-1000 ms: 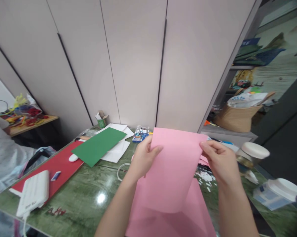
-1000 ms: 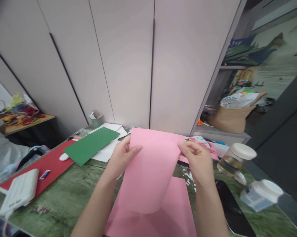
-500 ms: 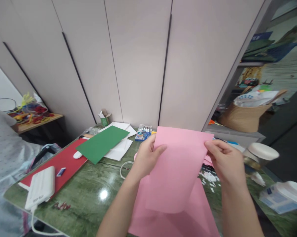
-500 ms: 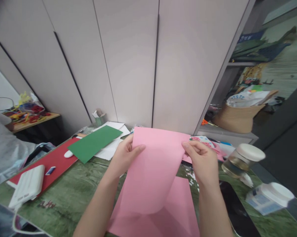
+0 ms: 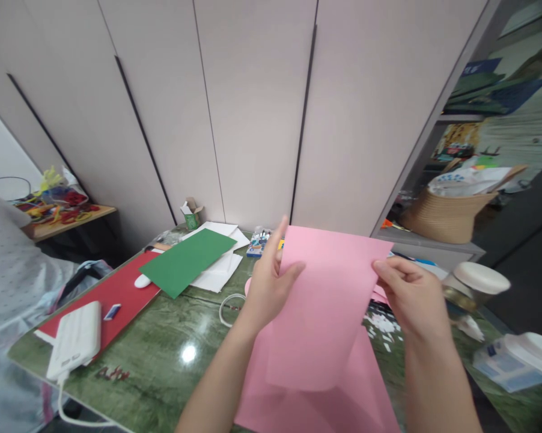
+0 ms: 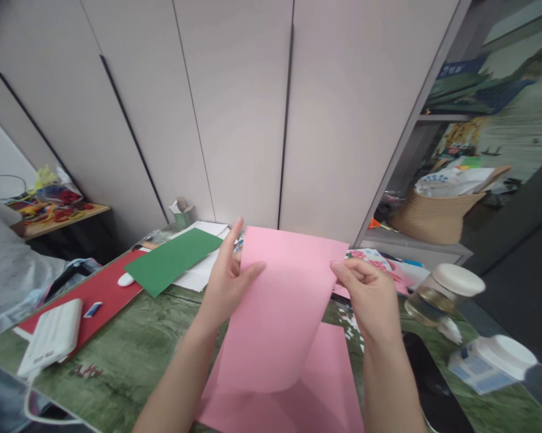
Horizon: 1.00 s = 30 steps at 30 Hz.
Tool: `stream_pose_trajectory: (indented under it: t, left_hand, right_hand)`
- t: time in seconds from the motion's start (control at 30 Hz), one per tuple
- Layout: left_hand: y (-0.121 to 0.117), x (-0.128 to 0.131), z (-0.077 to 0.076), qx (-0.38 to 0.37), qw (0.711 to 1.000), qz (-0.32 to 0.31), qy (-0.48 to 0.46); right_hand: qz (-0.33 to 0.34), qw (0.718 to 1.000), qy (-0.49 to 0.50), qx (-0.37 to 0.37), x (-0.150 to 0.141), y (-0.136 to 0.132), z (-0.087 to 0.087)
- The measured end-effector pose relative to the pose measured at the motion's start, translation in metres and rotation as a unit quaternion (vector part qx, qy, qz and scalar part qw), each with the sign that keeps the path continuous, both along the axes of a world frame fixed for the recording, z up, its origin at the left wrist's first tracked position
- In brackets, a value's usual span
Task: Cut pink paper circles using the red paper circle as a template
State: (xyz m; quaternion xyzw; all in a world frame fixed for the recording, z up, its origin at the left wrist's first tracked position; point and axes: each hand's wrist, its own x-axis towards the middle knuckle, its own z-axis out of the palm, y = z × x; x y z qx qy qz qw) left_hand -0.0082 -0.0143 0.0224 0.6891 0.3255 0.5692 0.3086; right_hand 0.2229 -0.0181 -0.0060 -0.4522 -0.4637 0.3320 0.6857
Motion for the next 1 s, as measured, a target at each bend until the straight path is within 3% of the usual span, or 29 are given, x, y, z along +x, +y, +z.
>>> stream_pose_trajectory:
  t: [0.2, 0.8, 1.0]
  left_hand:
    - [0.001, -0.002, -0.002, 0.024, 0.998, -0.017, 0.052]
    - [-0.004, -0.002, 0.001, 0.061, 0.997, -0.009, 0.055]
    - [-0.005, -0.002, 0.001, 0.046, 0.998, -0.002, 0.05]
  right_hand:
    - [-0.013, 1.0, -0.01, 0.004, 0.002, -0.003, 0.001]
    - [-0.102, 0.994, -0.02, 0.015, 0.001, -0.011, 0.006]
    - [-0.052, 0.998, -0.014, 0.029, 0.001, -0.01, 0.005]
